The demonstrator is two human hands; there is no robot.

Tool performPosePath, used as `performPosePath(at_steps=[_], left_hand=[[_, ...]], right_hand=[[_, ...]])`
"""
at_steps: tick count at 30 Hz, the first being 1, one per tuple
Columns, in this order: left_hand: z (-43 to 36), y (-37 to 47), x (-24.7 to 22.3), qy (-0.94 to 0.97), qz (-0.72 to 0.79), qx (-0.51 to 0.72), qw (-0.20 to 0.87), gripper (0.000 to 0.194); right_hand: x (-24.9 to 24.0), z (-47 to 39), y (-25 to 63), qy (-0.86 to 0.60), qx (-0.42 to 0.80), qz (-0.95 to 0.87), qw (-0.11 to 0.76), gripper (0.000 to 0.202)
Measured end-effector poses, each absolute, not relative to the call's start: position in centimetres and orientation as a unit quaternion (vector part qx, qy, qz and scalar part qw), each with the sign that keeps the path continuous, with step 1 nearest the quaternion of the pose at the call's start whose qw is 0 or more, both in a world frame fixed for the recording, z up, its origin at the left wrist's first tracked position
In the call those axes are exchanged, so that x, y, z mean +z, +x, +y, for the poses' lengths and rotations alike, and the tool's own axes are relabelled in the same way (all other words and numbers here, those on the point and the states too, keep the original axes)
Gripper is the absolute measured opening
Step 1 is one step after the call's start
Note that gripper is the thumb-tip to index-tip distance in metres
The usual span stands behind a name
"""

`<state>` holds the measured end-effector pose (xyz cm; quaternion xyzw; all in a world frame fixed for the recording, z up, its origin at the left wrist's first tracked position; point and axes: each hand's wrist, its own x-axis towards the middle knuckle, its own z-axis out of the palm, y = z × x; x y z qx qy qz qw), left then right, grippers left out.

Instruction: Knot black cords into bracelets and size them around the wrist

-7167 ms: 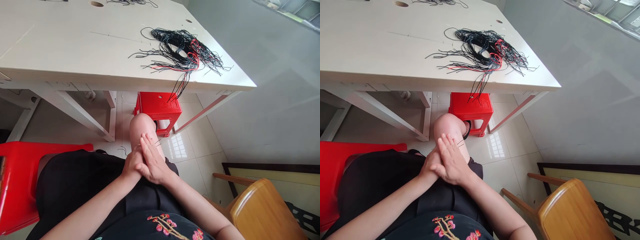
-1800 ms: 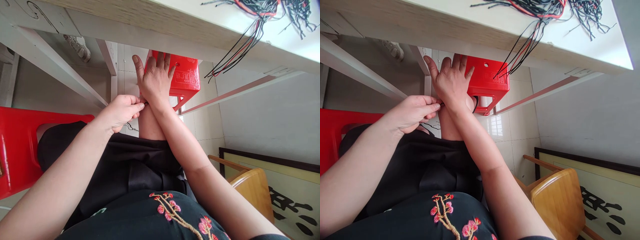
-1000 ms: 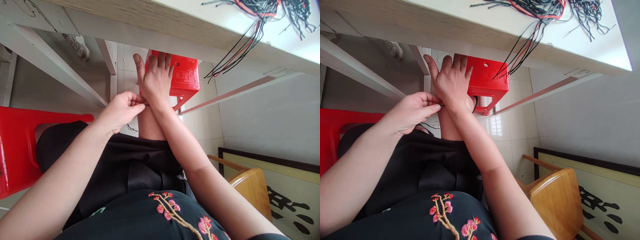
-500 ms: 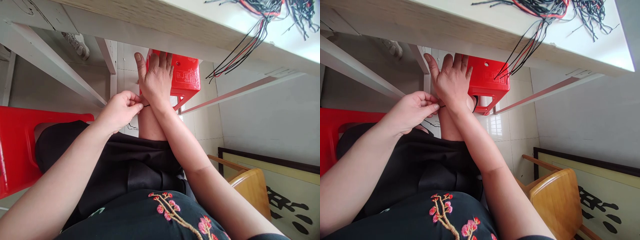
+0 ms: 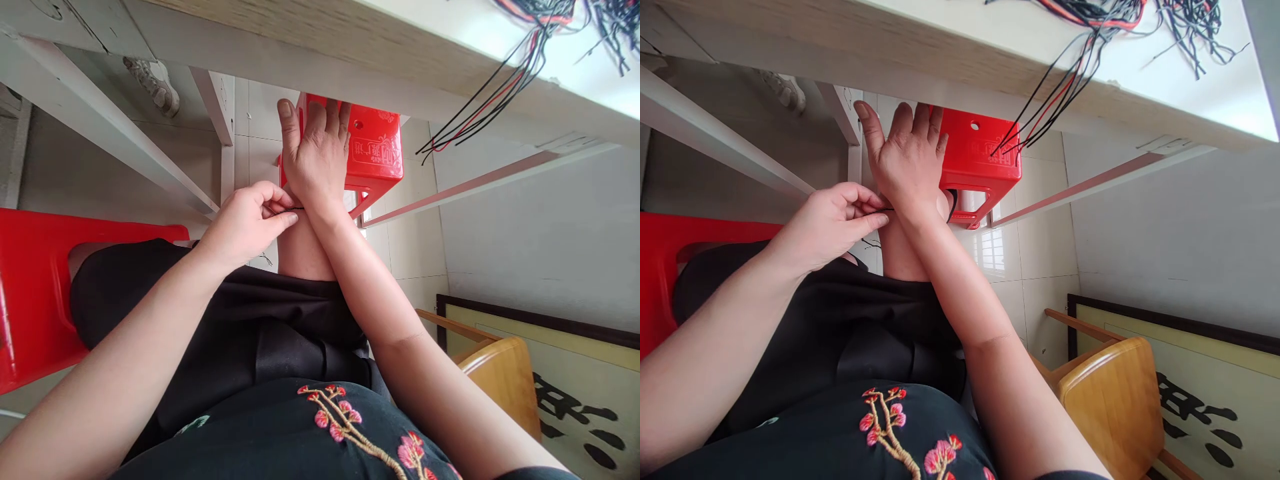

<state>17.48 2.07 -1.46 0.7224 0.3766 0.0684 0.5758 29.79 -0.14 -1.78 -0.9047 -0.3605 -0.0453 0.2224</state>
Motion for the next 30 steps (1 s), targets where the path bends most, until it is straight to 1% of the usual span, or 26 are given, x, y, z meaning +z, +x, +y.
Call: performPosePath(at_steps=[3, 6, 9, 12, 14, 18, 23, 26, 28, 30], left_hand=[[2.0, 17.4, -1.4, 0.712, 0.403, 0.076, 0.57, 0.013], [2.1, 17.3, -1.2, 0.726, 0.398, 0.09, 0.554, 0.014], [2.2, 17.1, -1.2, 0.751, 0.393, 0.093, 0.523, 0.012], [2.4, 17.0, -1.3, 0.767, 0.393, 0.071, 0.502, 0.012], [2.6, 17.0, -1.5, 0.764, 0.394, 0.063, 0.507, 0.013], [2.7, 17.3, -1.5, 0.706, 0.395, 0.067, 0.584, 0.012], [2.5, 17.4, -0.6, 0.61, 0.412, 0.019, 0.677, 0.006], [2.6, 17.1, -0.4, 0.55, 0.411, -0.006, 0.727, 0.011], [2.8, 16.7, -0.7, 0.52, 0.406, -0.009, 0.751, 0.014], [3.0, 16.2, -1.1, 0.503, 0.402, 0.003, 0.765, 0.014]], right_hand=[[-1.7, -0.2, 29.8, -0.908, -0.031, -0.357, 0.218, 0.053], [-1.7, -0.1, 29.8, -0.91, -0.063, -0.359, 0.199, 0.056], [-1.6, -0.1, 29.8, -0.917, -0.081, -0.352, 0.17, 0.054], [-1.5, 0.0, 29.7, -0.924, -0.061, -0.342, 0.159, 0.054], [-1.6, 0.0, 29.8, -0.925, -0.044, -0.34, 0.164, 0.055], [-1.8, 0.0, 29.9, -0.919, -0.06, -0.344, 0.18, 0.055], [-1.8, 0.0, 29.9, -0.919, -0.069, -0.342, 0.184, 0.056], [-1.7, 0.0, 29.8, -0.92, -0.078, -0.339, 0.18, 0.054], [-1.7, 0.0, 29.8, -0.916, -0.077, -0.343, 0.194, 0.051], [-1.8, 0.0, 29.9, -0.906, -0.068, -0.349, 0.231, 0.049]])
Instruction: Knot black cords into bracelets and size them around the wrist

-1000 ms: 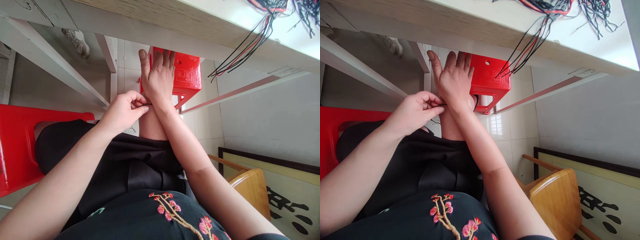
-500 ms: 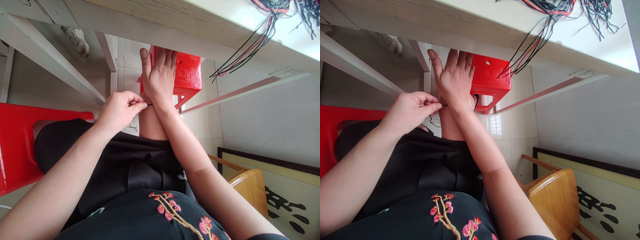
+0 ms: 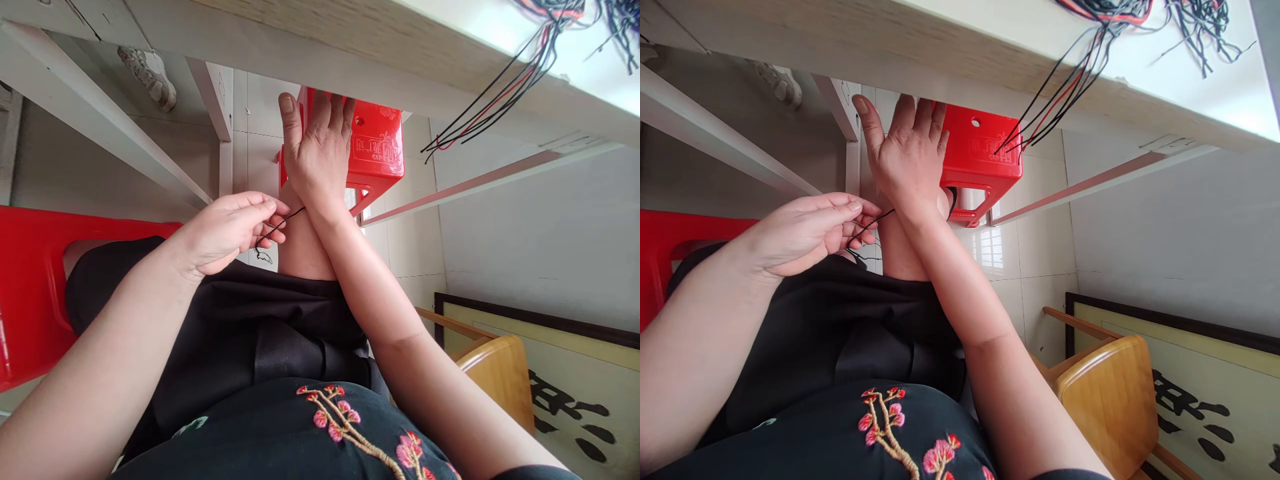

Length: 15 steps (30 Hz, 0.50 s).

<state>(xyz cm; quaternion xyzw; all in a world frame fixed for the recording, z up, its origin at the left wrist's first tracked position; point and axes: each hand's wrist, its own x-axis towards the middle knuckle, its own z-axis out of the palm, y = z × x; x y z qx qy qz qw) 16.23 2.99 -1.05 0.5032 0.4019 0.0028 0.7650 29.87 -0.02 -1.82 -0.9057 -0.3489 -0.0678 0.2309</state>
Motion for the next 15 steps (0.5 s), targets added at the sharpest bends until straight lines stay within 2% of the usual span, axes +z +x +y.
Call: performPosePath(at_steps=[5, 10, 15], left_hand=[[3.32, 15.43, -1.6, 0.497, 0.39, 0.022, 0.775, 0.014], [3.2, 15.33, -1.52, 0.55, 0.387, -0.004, 0.74, 0.017], [3.12, 15.57, -1.76, 0.558, 0.409, -0.002, 0.722, 0.019]], right_hand=[[-2.03, 0.01, 30.02, -0.887, -0.022, -0.351, 0.3, 0.039], [-2.26, 0.13, 30.06, -0.872, -0.051, -0.366, 0.322, 0.048], [-2.23, 0.11, 30.23, -0.852, 0.041, -0.34, 0.396, 0.031]])
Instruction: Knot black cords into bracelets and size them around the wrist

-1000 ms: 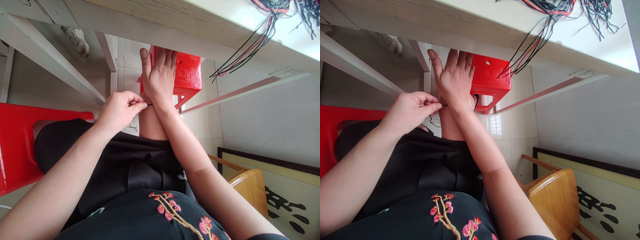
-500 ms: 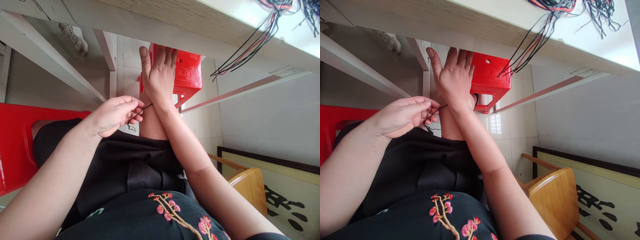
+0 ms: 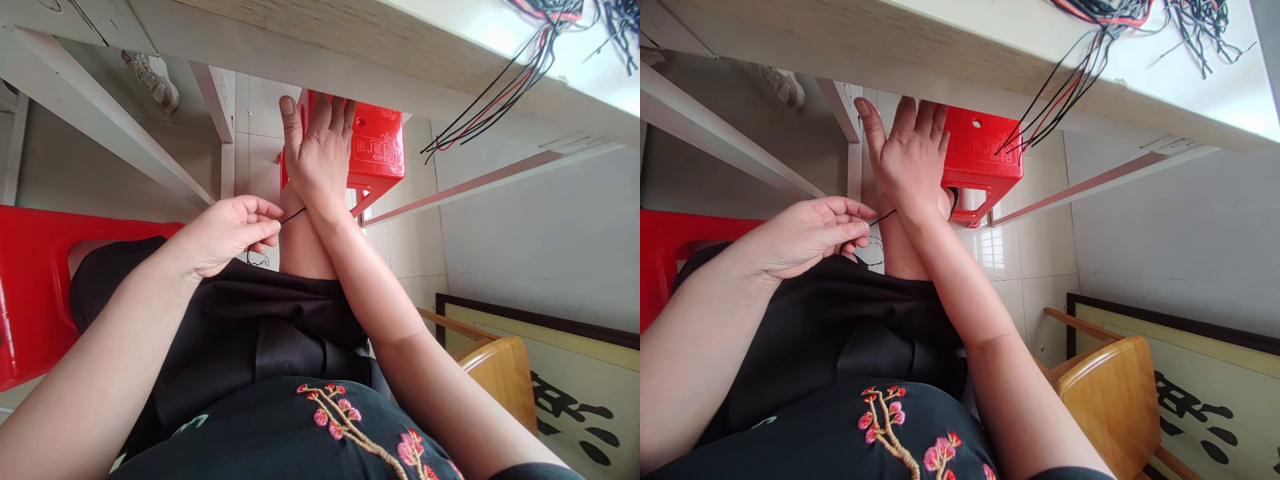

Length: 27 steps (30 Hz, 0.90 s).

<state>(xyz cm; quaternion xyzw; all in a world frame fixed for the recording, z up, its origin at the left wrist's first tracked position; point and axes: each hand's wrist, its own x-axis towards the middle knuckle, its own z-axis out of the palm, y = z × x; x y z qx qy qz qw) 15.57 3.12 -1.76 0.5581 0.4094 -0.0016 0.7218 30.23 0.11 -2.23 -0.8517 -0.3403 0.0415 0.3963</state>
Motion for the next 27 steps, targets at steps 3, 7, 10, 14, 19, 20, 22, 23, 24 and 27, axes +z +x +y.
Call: performPosePath(at_steps=[3, 7, 10, 14, 19, 20, 22, 23, 24, 27], left_hand=[[3.3, 15.4, -2.0, 0.533, 0.409, -0.004, 0.741, 0.018], [3.6, 15.2, -2.0, 0.494, 0.391, -0.014, 0.777, 0.02], [3.6, 15.2, -1.8, 0.47, 0.39, -0.029, 0.792, 0.021], [3.5, 15.4, -1.7, 0.454, 0.385, -0.037, 0.803, 0.021], [3.2, 15.6, -1.6, 0.463, 0.382, -0.015, 0.8, 0.01], [3.1, 15.7, -1.5, 0.472, 0.388, -0.006, 0.792, 0.009], [2.8, 16.2, -1.1, 0.508, 0.402, 0.015, 0.762, 0.008], [2.6, 16.5, -0.9, 0.534, 0.407, 0.025, 0.74, 0.006], [2.4, 16.8, -0.7, 0.562, 0.409, 0.035, 0.718, 0.004], [2.1, 17.6, -0.6, 0.623, 0.394, 0.066, 0.672, 0.011]], right_hand=[[-2.3, 0.1, 30.3, -0.851, 0.023, -0.348, 0.392, 0.034], [-2.5, 0.2, 30.3, -0.853, -0.015, -0.359, 0.379, 0.032], [-2.5, 0.1, 30.4, -0.845, 0.011, -0.355, 0.398, 0.026], [-2.4, 0.0, 30.4, -0.857, -0.007, -0.367, 0.362, 0.032], [-2.5, 0.2, 30.2, -0.876, -0.071, -0.367, 0.306, 0.047], [-2.5, 0.2, 30.2, -0.877, -0.077, -0.369, 0.299, 0.05], [-2.5, 0.2, 30.1, -0.879, -0.083, -0.37, 0.29, 0.051], [-2.5, 0.1, 30.1, -0.88, -0.081, -0.369, 0.286, 0.049], [-2.4, 0.1, 30.1, -0.883, -0.081, -0.367, 0.282, 0.047], [-2.3, 0.1, 30.0, -0.887, -0.08, -0.362, 0.274, 0.042]])
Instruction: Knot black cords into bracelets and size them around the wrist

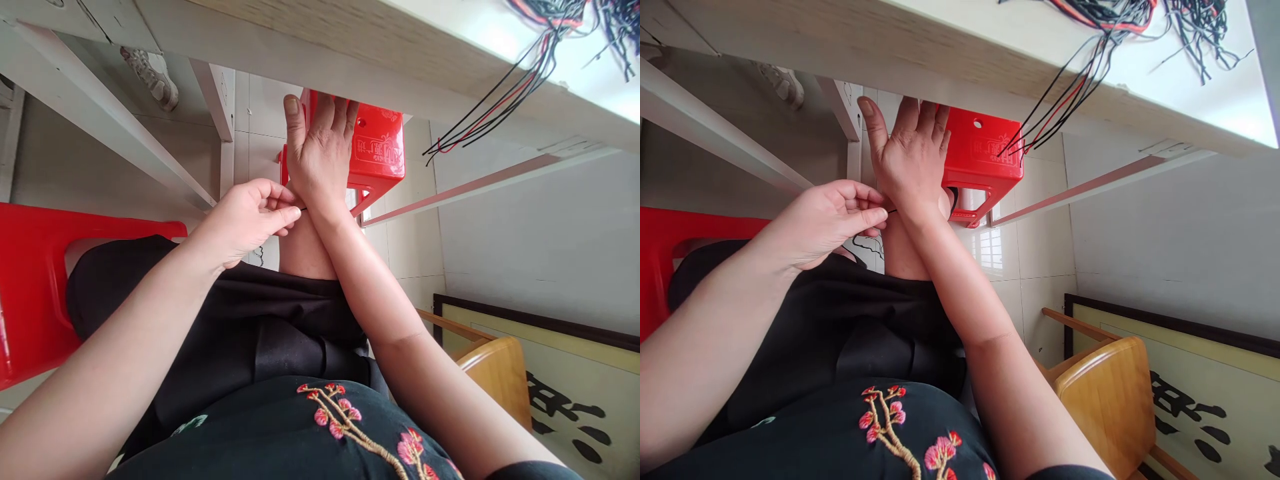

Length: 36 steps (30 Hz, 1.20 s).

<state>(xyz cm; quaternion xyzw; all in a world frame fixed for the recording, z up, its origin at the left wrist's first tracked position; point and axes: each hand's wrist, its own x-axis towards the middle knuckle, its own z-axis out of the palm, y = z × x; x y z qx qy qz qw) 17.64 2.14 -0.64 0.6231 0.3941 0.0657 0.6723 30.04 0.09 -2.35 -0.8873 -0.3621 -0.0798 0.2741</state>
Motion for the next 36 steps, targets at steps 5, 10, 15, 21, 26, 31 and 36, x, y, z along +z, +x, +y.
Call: performPosePath(at_steps=[5, 10, 15, 21, 26, 31, 36], left_hand=[[2.3, 18.1, -1.5, 0.624, 0.381, 0.096, 0.675, 0.022], [2.3, 18.4, -1.2, 0.608, 0.392, 0.099, 0.683, 0.02], [2.2, 18.6, -1.4, 0.63, 0.412, 0.1, 0.651, 0.005], [2.3, 18.6, -2.2, 0.687, 0.39, 0.076, 0.608, 0.013], [2.2, 18.8, -1.5, 0.722, 0.366, 0.086, 0.581, 0.008], [1.7, 19.1, -0.2, 0.758, 0.36, 0.095, 0.536, 0.018], [1.7, 19.3, -0.1, 0.793, 0.344, 0.073, 0.497, 0.024]], right_hand=[[-2.2, 0.2, 30.2, -0.873, -0.026, -0.359, 0.328, 0.047], [-2.6, 0.2, 30.6, -0.843, -0.02, -0.351, 0.407, 0.049], [-2.8, 0.1, 30.6, -0.862, 0.031, -0.306, 0.404, 0.056], [-3.2, 0.2, 31.0, -0.87, 0.161, -0.286, 0.368, 0.066], [-3.4, 0.2, 31.1, -0.844, 0.162, -0.276, 0.431, 0.064], [-3.3, 0.1, 30.8, -0.834, 0.14, -0.279, 0.454, 0.058], [-3.6, 0.2, 31.3, -0.834, 0.106, -0.316, 0.44, 0.053]])
